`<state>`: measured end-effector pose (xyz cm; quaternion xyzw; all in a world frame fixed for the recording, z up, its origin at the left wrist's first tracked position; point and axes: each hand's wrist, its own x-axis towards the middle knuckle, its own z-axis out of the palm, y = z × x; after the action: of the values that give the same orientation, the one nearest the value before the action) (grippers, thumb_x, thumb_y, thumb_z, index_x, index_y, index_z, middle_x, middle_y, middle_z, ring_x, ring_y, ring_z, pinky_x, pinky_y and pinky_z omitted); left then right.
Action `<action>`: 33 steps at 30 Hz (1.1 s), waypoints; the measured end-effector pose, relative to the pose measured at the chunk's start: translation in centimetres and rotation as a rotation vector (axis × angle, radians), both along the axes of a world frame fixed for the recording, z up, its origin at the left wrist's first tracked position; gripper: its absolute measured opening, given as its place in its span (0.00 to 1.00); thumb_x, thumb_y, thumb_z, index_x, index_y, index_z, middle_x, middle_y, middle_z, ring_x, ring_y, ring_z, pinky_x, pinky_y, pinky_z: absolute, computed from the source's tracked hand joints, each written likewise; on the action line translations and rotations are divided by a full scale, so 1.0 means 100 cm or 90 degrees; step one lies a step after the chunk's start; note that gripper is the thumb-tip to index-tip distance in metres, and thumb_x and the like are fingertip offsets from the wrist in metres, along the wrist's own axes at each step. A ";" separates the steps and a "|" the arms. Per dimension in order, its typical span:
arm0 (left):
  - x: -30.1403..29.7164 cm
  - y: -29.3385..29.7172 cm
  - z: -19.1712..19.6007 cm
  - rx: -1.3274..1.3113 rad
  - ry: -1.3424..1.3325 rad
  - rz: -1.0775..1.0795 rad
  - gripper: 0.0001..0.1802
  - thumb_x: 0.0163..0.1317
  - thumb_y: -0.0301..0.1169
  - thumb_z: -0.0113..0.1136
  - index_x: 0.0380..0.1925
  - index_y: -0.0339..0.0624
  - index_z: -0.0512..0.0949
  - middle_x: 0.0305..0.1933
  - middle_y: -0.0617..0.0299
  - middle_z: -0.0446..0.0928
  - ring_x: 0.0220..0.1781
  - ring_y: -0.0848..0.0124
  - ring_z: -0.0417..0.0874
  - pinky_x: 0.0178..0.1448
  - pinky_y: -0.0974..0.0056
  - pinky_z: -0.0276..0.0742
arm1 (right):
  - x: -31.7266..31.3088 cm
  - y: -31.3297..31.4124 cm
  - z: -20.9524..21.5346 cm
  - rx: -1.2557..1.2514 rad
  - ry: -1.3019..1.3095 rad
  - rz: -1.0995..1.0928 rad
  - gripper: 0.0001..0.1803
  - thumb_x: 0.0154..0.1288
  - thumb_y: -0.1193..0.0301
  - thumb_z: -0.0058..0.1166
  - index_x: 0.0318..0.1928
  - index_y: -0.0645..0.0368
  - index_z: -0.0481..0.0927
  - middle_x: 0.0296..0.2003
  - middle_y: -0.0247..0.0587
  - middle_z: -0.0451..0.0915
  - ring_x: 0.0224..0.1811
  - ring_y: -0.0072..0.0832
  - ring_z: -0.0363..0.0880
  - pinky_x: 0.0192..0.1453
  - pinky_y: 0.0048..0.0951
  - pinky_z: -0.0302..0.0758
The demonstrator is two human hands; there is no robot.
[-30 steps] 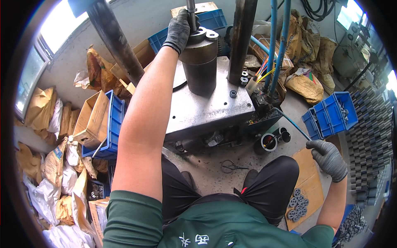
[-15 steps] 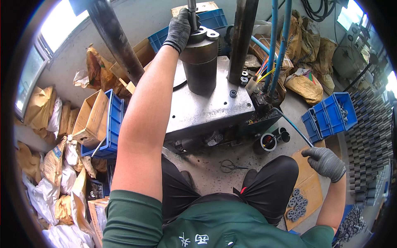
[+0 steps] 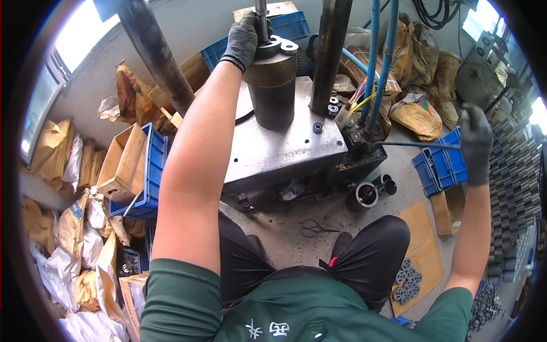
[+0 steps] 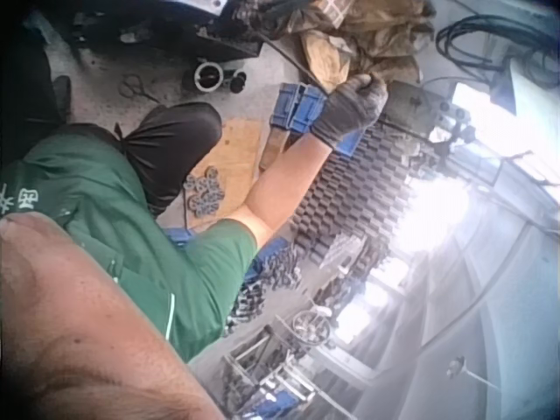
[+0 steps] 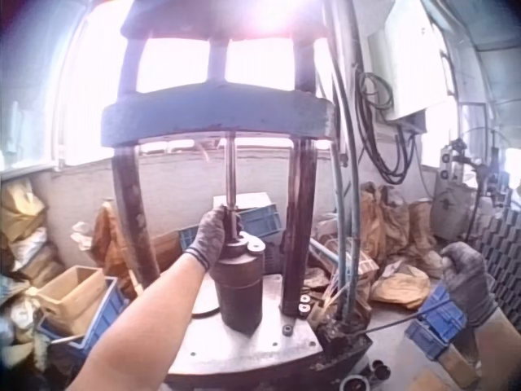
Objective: Operating a hydraulic press to assemble or process metal components.
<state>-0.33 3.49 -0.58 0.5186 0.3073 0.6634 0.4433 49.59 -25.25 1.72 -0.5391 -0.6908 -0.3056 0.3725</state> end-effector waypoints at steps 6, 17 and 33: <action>0.002 -0.001 0.000 0.054 0.021 0.048 0.24 0.79 0.48 0.49 0.50 0.36 0.80 0.35 0.54 0.86 0.35 0.67 0.88 0.42 0.62 0.86 | -0.007 0.072 0.031 -0.026 0.023 -0.004 0.14 0.78 0.61 0.58 0.44 0.60 0.84 0.40 0.54 0.85 0.43 0.53 0.84 0.46 0.45 0.80; 0.008 -0.032 0.002 0.181 0.136 0.239 0.14 0.76 0.38 0.62 0.50 0.38 0.80 0.38 0.59 0.84 0.40 0.71 0.84 0.48 0.63 0.81 | -0.009 0.101 0.042 -0.142 0.056 -0.127 0.25 0.78 0.45 0.52 0.48 0.55 0.86 0.40 0.55 0.86 0.46 0.55 0.84 0.51 0.49 0.80; 0.008 -0.033 -0.003 0.207 0.147 0.376 0.10 0.76 0.33 0.57 0.46 0.37 0.80 0.36 0.58 0.85 0.36 0.69 0.84 0.46 0.61 0.82 | -0.007 0.100 0.046 -0.229 0.099 -0.151 0.21 0.76 0.51 0.56 0.49 0.56 0.86 0.42 0.55 0.87 0.48 0.52 0.86 0.54 0.46 0.80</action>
<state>0.51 0.18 -0.84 0.5431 0.3825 0.7399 0.1065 48.88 -15.27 6.28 -0.6960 -0.6352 -0.1765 0.2844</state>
